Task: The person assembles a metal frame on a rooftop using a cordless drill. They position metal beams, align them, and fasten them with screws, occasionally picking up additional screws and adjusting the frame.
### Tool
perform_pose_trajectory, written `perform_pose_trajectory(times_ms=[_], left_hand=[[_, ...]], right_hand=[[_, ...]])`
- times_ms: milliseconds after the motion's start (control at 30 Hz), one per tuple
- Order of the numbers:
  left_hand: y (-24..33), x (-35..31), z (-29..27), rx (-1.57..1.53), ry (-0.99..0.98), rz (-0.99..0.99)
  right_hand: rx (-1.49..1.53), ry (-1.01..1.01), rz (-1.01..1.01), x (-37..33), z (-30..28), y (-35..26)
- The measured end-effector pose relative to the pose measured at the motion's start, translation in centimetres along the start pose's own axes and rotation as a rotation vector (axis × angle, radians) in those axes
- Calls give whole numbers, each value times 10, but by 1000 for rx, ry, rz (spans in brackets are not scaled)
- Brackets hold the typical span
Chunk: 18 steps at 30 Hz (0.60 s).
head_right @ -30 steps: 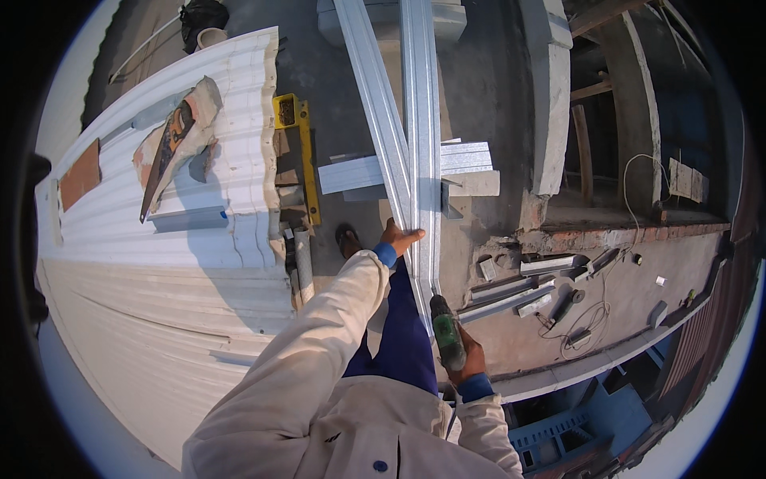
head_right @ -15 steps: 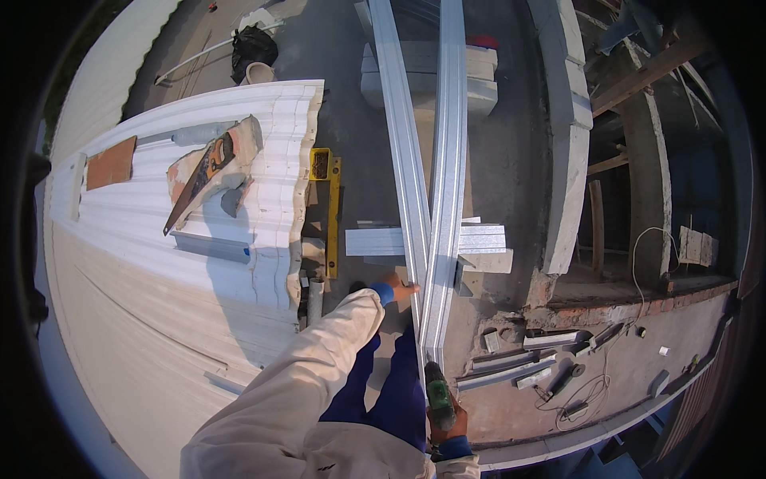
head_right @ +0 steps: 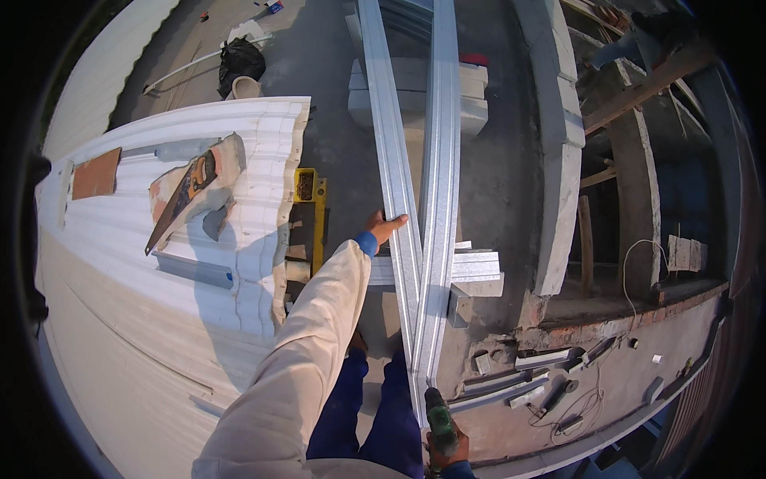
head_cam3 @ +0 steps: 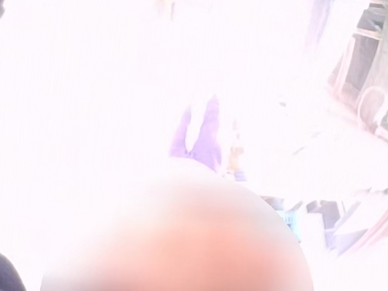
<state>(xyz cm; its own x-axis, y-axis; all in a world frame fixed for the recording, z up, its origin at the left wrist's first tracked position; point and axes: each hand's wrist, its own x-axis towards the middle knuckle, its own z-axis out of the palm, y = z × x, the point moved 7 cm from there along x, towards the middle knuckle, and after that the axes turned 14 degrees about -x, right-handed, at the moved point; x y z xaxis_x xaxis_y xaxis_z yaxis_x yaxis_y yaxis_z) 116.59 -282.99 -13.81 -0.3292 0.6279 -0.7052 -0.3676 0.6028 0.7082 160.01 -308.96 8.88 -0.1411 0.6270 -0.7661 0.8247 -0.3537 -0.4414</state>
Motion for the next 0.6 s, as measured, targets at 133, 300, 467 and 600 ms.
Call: perform_pose_trajectory(times_ms=[133,300,467,600], left_hand=[[8,-6,3,-22,-15,-67],[-3,5,11,-244,-91,-155],[-16,-39,-20,285,332,361],[-123,-136,-16,251,268,80]], right_hand=[[-11,-19,-21,5,-2,-5],[-36,18,-133,8,-1,-14],[76,2,-101,3,10,-10],[7,-17,-82,-2,13,-13]])
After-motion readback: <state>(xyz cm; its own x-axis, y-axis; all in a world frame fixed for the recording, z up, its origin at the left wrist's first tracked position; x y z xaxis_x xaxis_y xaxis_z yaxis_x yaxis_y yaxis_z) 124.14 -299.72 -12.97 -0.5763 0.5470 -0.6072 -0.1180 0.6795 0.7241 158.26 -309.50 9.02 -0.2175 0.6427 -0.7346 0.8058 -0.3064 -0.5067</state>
